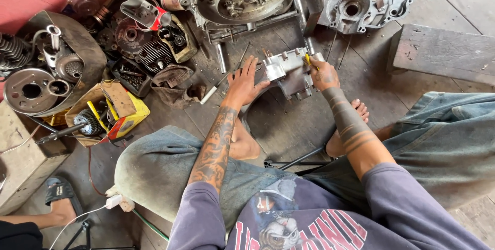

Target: Cleaning a motorcycle engine casing using a small brush to remove dirt and grime.

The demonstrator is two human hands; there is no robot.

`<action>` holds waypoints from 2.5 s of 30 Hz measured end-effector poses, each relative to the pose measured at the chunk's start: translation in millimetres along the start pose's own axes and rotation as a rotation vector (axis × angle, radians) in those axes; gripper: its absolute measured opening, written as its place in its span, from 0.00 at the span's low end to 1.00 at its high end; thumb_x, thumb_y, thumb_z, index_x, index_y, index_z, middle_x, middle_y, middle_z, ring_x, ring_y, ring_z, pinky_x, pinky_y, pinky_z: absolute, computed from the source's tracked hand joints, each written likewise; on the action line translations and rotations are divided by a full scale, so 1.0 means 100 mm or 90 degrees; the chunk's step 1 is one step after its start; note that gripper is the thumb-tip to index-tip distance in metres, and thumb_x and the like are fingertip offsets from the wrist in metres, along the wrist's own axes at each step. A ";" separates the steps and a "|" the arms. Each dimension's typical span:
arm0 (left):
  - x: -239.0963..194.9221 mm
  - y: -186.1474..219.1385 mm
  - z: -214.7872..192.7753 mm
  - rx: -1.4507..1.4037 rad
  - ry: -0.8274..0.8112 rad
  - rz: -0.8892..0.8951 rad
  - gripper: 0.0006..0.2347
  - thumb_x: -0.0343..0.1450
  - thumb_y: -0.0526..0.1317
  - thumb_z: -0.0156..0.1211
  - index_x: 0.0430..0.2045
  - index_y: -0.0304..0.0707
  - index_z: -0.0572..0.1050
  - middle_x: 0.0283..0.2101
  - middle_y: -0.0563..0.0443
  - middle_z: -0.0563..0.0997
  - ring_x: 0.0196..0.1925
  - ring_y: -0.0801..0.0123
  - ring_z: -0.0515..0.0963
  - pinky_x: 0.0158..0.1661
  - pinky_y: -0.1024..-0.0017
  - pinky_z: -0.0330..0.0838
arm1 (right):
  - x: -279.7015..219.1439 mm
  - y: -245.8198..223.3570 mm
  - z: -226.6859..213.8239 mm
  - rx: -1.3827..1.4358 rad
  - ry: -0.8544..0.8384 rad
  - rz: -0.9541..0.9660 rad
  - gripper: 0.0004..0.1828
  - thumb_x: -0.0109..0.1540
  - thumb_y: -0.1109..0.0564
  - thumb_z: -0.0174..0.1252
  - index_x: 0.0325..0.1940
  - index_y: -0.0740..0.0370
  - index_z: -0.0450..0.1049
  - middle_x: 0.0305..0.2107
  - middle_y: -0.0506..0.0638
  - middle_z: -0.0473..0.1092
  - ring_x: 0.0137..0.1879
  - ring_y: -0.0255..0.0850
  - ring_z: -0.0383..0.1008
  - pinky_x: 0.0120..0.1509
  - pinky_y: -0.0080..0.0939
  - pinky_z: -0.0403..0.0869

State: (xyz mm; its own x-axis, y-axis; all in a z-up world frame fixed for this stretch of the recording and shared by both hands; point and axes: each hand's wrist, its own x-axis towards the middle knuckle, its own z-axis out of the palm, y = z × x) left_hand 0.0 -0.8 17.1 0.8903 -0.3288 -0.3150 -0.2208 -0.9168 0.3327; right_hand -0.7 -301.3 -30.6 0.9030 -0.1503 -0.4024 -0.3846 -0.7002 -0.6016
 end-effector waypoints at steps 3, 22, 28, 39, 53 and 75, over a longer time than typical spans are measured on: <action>0.03 -0.02 0.03 0.009 0.000 -0.003 0.38 0.77 0.71 0.41 0.77 0.49 0.45 0.80 0.51 0.46 0.71 0.44 0.65 0.67 0.30 0.56 | -0.21 -0.36 -0.03 0.036 0.007 -0.035 0.22 0.69 0.49 0.49 0.69 0.39 0.70 0.55 0.69 0.72 0.64 0.64 0.70 0.69 0.64 0.69; 0.03 -0.03 0.01 -0.004 0.003 0.009 0.36 0.79 0.68 0.36 0.77 0.47 0.45 0.80 0.48 0.45 0.71 0.41 0.64 0.67 0.28 0.56 | -0.14 -0.46 0.02 -0.024 0.009 0.036 0.21 0.69 0.47 0.48 0.67 0.37 0.72 0.51 0.69 0.75 0.60 0.65 0.73 0.67 0.63 0.71; 0.04 -0.05 0.04 0.016 0.015 0.008 0.37 0.78 0.69 0.38 0.77 0.46 0.46 0.80 0.47 0.46 0.71 0.41 0.65 0.67 0.28 0.56 | -0.19 -0.42 0.02 0.024 0.000 -0.044 0.18 0.67 0.46 0.55 0.62 0.32 0.75 0.50 0.62 0.76 0.59 0.61 0.74 0.64 0.62 0.73; 0.01 -0.02 -0.01 -0.002 0.006 0.021 0.37 0.79 0.69 0.37 0.77 0.45 0.44 0.80 0.45 0.46 0.71 0.39 0.65 0.65 0.26 0.56 | -0.23 -0.29 -0.02 -0.033 0.024 -0.002 0.20 0.68 0.48 0.51 0.64 0.34 0.75 0.47 0.64 0.77 0.57 0.62 0.75 0.64 0.63 0.72; 0.08 -0.08 0.04 0.023 0.045 0.023 0.38 0.77 0.70 0.39 0.77 0.46 0.45 0.80 0.46 0.47 0.68 0.41 0.68 0.65 0.29 0.58 | -0.19 -0.49 0.07 0.058 0.024 -0.128 0.21 0.68 0.52 0.53 0.66 0.43 0.74 0.49 0.66 0.76 0.58 0.67 0.73 0.63 0.68 0.72; 0.01 -0.02 -0.01 0.000 0.009 0.023 0.36 0.79 0.68 0.36 0.77 0.45 0.45 0.80 0.45 0.45 0.70 0.40 0.66 0.67 0.27 0.57 | -0.52 -0.58 0.03 0.029 0.045 -0.068 0.20 0.70 0.48 0.50 0.66 0.40 0.73 0.46 0.71 0.76 0.55 0.70 0.74 0.61 0.70 0.73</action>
State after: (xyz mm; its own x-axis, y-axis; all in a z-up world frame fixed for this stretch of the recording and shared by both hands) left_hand 1.5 0.7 17.0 0.8875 -0.3582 -0.2900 -0.2529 -0.9046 0.3432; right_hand -25.7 -250.7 23.0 0.9496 -0.1264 -0.2867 -0.2930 -0.6826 -0.6695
